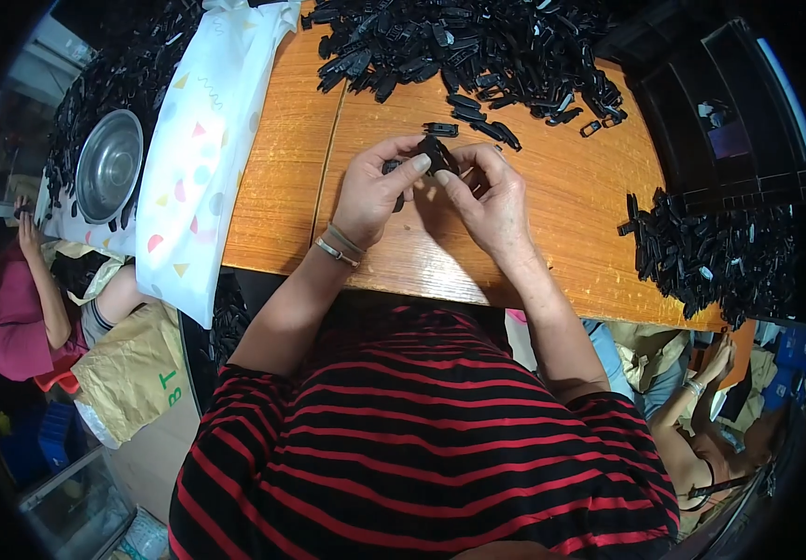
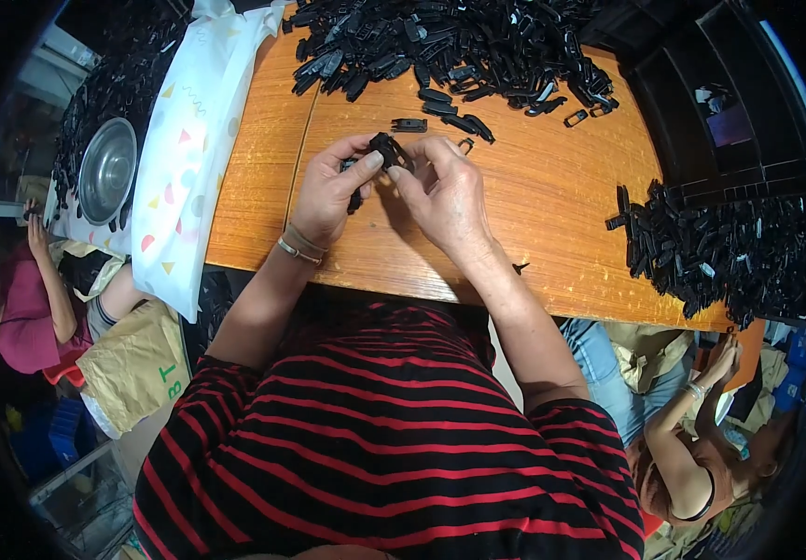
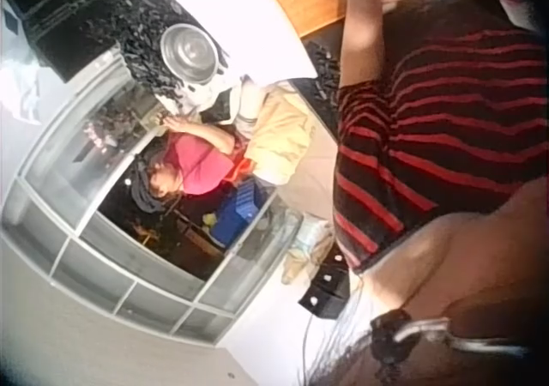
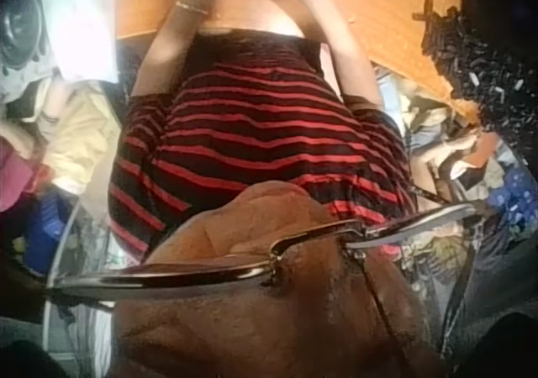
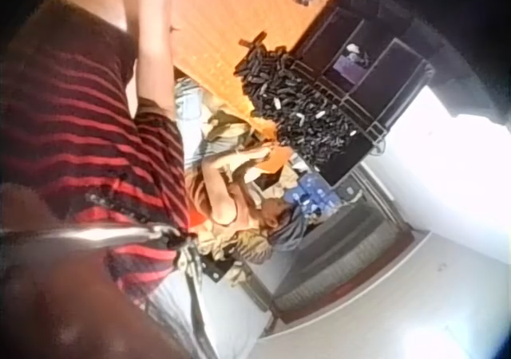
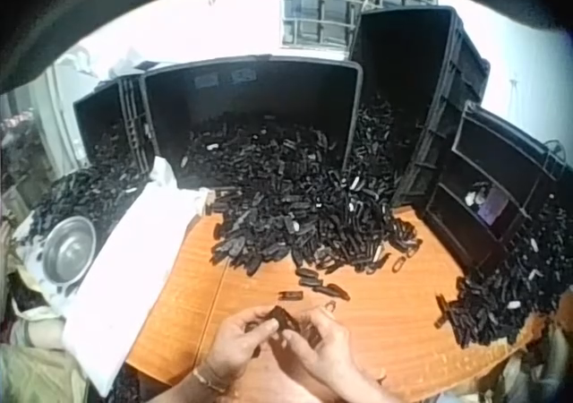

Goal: Manually joining two small black plastic components together.

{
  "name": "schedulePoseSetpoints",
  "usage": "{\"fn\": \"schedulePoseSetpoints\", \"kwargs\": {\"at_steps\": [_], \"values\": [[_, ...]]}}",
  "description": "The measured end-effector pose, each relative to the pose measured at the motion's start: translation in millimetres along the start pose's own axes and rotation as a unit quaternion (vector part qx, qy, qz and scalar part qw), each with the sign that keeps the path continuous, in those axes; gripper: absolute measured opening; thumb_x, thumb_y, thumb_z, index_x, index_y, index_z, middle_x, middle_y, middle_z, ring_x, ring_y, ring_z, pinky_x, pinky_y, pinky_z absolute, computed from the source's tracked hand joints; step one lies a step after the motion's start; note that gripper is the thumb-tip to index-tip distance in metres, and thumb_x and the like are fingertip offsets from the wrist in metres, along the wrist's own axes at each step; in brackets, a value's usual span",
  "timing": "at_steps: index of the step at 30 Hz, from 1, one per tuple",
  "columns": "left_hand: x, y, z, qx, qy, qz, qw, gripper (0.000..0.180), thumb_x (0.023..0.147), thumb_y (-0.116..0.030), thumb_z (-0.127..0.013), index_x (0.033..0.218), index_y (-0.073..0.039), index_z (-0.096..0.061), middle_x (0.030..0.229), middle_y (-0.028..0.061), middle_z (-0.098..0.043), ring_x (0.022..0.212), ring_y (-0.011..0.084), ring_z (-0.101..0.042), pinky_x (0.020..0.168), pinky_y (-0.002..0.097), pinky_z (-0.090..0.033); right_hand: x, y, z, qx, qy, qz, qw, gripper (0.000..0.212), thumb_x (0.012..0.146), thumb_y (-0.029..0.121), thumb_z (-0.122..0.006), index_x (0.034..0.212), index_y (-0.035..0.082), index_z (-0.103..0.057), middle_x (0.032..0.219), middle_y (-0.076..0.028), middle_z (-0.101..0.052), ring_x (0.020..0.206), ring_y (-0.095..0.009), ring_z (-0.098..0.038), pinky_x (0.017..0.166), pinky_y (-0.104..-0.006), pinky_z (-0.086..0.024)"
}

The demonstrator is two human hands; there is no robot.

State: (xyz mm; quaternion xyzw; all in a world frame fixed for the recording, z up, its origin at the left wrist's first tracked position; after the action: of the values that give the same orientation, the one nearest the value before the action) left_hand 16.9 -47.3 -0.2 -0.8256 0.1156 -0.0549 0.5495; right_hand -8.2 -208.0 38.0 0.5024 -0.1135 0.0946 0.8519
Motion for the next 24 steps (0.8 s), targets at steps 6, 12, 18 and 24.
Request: {"fn": "schedulePoseSetpoints", "kwargs": {"at_steps": [6,12,18,24], "values": [[-5.8,0.7,-1.7,0.030,0.000,-0.028,0.999,0.028,0.090,-0.011,-0.064,0.116,0.000,-0.063,0.081,-0.0009,-0.064,0.061,0.0017,-0.052,0.054,0.0155,-0.040,-5.5,-3.6,-3.8,-0.029,-0.017,0.034,0.999,0.016,0.080,0.003,-0.072,0.092,0.001,-0.062,0.079,-0.003,-0.055,0.062,-0.007,-0.053,0.054,-0.0206,-0.043],[-16.0,-6.7,-12.9,0.077,-0.003,-0.071,0.994,0.030,0.089,-0.007,-0.064,0.118,0.001,-0.062,0.086,-0.0003,-0.064,0.067,0.0026,-0.055,0.059,0.0169,-0.045,-13.1,1.2,-10.7,-0.095,-0.067,0.105,0.988,0.018,0.077,0.001,-0.073,0.092,0.001,-0.062,0.083,-0.009,-0.056,0.062,-0.015,-0.060,0.051,-0.0262,-0.048],[-20.6,-12.2,-17.7,0.214,0.006,-0.181,0.960,0.026,0.090,-0.004,-0.060,0.116,0.001,-0.062,0.090,0.0003,-0.064,0.076,0.0039,-0.055,0.067,0.0188,-0.047,-22.0,-2.4,-15.8,-0.110,-0.081,0.101,0.985,0.037,0.077,0.003,-0.073,0.110,0.002,-0.057,0.088,-0.010,-0.057,0.064,-0.017,-0.061,0.053,-0.0275,-0.049],[-28.3,-20.4,-12.1,0.116,0.064,-0.018,0.991,0.019,0.094,-0.009,-0.056,0.109,0.001,-0.061,0.090,0.0010,-0.063,0.079,0.0055,-0.056,0.068,0.0193,-0.047,-23.7,0.0,-16.9,-0.086,-0.012,0.082,0.993,0.045,0.083,0.009,-0.069,0.123,0.003,-0.050,0.102,-0.015,-0.059,0.081,-0.026,-0.065,0.066,-0.0322,-0.053]]}}
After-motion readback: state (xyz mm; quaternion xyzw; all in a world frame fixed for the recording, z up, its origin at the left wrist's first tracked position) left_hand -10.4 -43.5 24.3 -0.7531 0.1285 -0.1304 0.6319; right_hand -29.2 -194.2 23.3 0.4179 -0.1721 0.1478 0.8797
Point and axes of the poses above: each hand's wrist, its own x-axis towards the middle knuckle, its own z-axis out of the back of the hand, y = z × x, the point moved 1 cm from there along x, towards the middle knuckle
